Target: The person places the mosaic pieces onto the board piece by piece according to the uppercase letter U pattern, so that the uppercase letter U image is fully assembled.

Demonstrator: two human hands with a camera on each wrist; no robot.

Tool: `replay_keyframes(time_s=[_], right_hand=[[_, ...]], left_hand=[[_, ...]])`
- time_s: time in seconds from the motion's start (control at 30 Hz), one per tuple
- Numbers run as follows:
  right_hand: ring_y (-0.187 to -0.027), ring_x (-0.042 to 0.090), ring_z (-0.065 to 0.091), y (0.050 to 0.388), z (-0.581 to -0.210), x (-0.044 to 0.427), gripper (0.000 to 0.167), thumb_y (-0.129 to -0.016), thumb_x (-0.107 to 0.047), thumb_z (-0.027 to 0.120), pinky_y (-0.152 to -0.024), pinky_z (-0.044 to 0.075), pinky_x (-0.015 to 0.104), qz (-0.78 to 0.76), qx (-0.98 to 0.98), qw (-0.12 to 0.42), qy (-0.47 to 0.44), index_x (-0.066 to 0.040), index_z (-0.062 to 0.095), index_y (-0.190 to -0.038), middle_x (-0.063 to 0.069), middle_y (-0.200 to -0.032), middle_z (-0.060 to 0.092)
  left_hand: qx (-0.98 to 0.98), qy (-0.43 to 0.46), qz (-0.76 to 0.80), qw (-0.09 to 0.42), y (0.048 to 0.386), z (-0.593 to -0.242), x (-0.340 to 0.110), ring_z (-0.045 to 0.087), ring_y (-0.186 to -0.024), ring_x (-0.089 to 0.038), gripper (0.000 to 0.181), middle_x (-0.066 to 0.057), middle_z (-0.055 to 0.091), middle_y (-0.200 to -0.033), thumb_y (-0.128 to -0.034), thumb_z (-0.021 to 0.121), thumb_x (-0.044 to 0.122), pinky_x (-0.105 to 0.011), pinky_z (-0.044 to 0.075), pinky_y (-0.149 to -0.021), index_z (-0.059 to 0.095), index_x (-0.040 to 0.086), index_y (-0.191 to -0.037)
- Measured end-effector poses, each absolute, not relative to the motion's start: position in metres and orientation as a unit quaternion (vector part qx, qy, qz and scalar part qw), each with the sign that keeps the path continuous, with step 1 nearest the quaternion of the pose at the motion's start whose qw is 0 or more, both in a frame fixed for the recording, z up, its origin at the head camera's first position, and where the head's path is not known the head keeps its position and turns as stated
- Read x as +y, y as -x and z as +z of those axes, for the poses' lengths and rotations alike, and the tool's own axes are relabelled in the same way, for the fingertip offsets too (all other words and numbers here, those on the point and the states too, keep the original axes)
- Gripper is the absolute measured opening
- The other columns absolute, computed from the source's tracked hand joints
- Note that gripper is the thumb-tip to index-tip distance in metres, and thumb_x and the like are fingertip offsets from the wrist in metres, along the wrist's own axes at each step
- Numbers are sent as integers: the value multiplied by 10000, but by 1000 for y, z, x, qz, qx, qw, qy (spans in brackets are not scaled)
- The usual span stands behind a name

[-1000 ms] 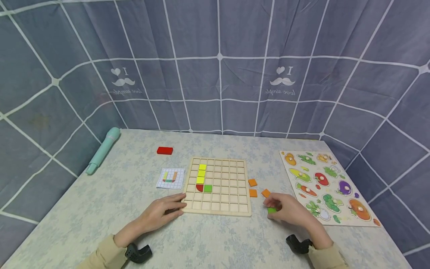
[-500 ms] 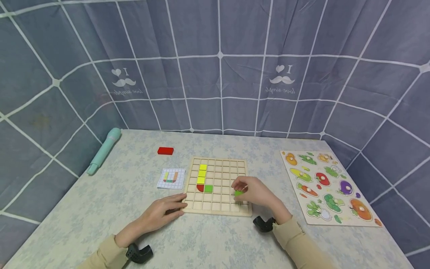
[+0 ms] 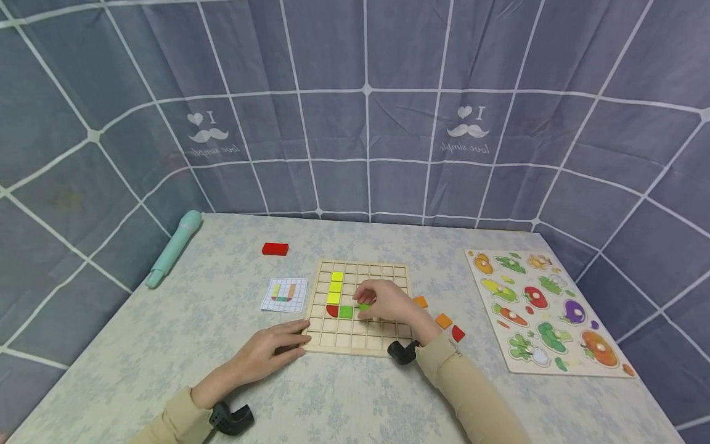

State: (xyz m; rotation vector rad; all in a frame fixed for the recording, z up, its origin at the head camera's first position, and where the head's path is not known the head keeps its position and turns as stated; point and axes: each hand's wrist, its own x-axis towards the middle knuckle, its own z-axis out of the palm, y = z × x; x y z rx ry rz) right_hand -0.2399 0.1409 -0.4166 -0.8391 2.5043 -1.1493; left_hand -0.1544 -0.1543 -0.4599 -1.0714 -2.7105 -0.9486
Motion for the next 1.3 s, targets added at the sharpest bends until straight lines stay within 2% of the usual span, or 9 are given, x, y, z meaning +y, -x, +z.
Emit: replay_keyframes(time_s=[0.33,0.7,1.03,1.3], right_hand=[[-823,141,581,247,-422,127,273,-755,-88,795,-730,522,257,-372,867,142,298,-82,649,-986,-22,-913,631],[-838,151,587,245,-418,131,293,-757,-77,790,-745,526,260,-376,868,142,290,-64,646,-1012,4,-926,631],[-931,262,586,241,-400,160,292,-817,-120,741,-811,521,337,-386,867,128,289,-32,640,-1076,118,-1016,630],[-912,225,582,230,-388,203,291,-820,-141,741,-820,508,382,-370,888,78,263,-36,642,-1072,118,-1008,634]], left_hand=[[-887,349,-301,38,155,-459,-153,468,-1260,-228,317,-89,517,-1354,-928,613,261,-411,450,-994,677,74,-1176],[-885,354,-300,45,155,-458,-154,471,-1257,-234,314,-96,521,-1349,-922,622,253,-407,451,-993,678,72,-1172],[-884,353,-305,44,154,-460,-155,467,-1260,-237,312,-91,517,-1355,-924,619,251,-407,446,-999,677,74,-1175],[-884,352,-305,43,154,-459,-155,467,-1260,-236,313,-96,516,-1355,-924,619,249,-413,448,-996,675,73,-1177]])
